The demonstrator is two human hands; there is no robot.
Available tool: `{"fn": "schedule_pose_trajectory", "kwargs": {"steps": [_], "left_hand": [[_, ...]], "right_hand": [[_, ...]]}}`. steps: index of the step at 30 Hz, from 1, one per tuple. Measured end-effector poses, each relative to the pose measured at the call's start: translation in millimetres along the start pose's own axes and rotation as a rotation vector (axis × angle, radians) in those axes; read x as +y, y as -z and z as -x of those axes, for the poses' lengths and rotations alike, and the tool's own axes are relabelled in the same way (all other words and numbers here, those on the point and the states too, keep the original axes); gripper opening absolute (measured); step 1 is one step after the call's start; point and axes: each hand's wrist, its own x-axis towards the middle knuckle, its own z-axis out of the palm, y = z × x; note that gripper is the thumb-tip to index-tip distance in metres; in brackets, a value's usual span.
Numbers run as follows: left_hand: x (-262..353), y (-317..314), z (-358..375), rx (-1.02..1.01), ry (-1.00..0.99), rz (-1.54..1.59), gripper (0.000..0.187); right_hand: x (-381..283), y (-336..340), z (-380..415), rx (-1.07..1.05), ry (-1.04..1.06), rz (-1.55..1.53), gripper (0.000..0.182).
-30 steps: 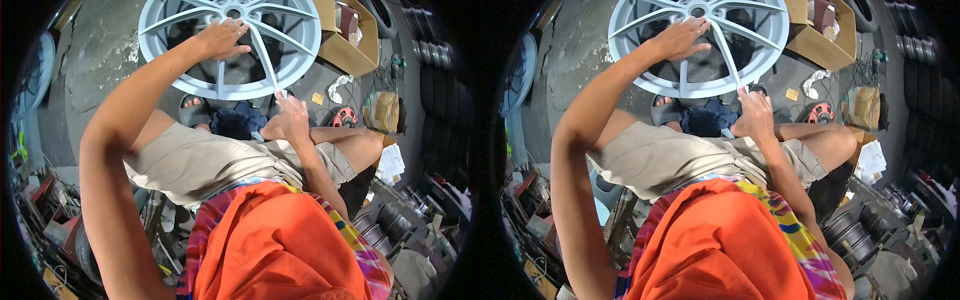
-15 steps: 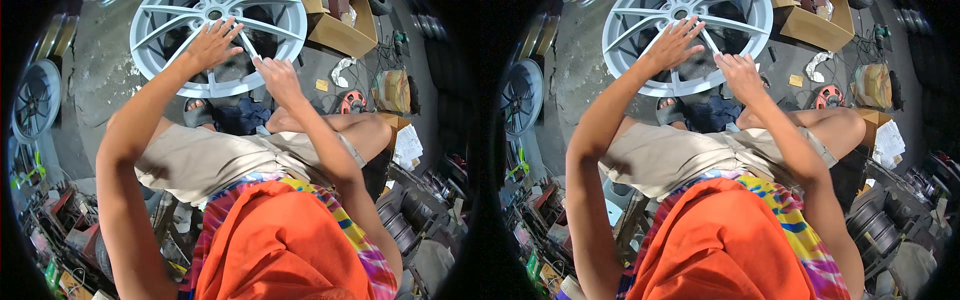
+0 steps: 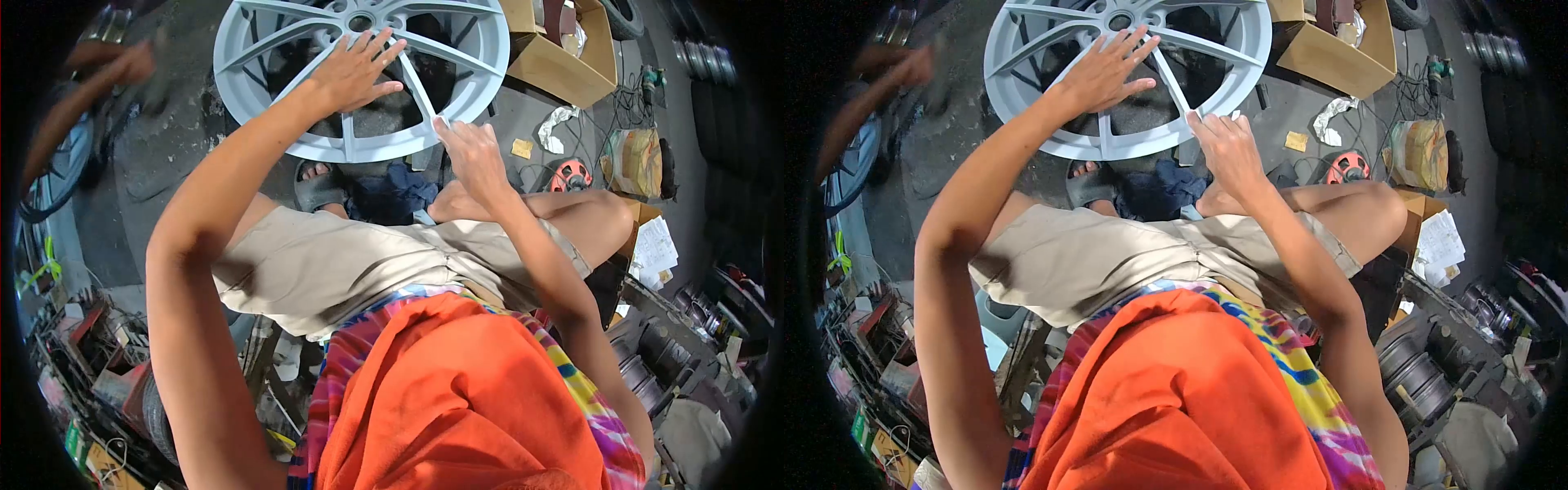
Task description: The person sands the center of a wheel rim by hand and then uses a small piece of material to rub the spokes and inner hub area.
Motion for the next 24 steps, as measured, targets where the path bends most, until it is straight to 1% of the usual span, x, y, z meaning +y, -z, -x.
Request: {"fn": "schedule_pose_trajectory", "kwargs": {"steps": [2,4,6,7,8,10,13,15,16,17,18,20,22,23,24], "left_hand": [[-1,-1,1,0.032,-0.022,-0.007,0.078],[-3,0,-2,0.024,-0.028,-0.038,0.077],[-5,-4,-1,0.028,-0.036,0.017,0.074],[-8,-2,1,0.028,-0.028,0.009,0.074],[-8,-1,3,0.018,-0.034,0.011,0.073],[-8,1,1,0.020,-0.041,0.017,0.072],[-1,2,5,0.004,-0.025,-0.061,0.072],[5,1,9,0.016,-0.030,-0.073,0.073],[11,2,11,0.031,-0.036,-0.091,0.073],[20,14,13,-0.030,-0.038,-0.099,0.075],[31,16,17,-0.030,-0.042,-0.100,0.075],[52,19,25,0.009,-0.051,0.004,0.078],[79,29,36,-0.034,-0.062,0.010,0.080],[90,31,41,-0.037,-0.132,0.045,0.081],[98,32,44,-0.040,-0.203,0.081,0.081]], "right_hand": [[3,-4,-20,0.011,0.015,0.009,0.034],[9,-15,-62,0.016,0.068,0.072,0.030],[21,-38,-101,0.065,0.060,0.062,0.028],[21,-40,-113,0.163,0.079,0.027,0.027],[18,-39,-110,0.163,0.083,0.024,0.027],[11,-28,-90,0.050,0.006,0.069,0.028],[-4,-11,-17,0.028,-0.075,0.007,0.034],[-14,5,28,-0.081,-0.134,0.002,0.043],[-15,8,44,-0.083,-0.141,0.001,0.043],[-14,10,56,-0.082,-0.168,-0.006,0.045],[-12,10,65,-0.079,-0.196,-0.013,0.048],[-7,11,63,-0.049,-0.201,-0.001,0.045],[-10,20,53,-0.045,-0.252,0.025,0.042],[-12,22,47,0.004,-0.204,-0.001,0.038],[-14,20,43,0.013,-0.208,0.003,0.038]]}}
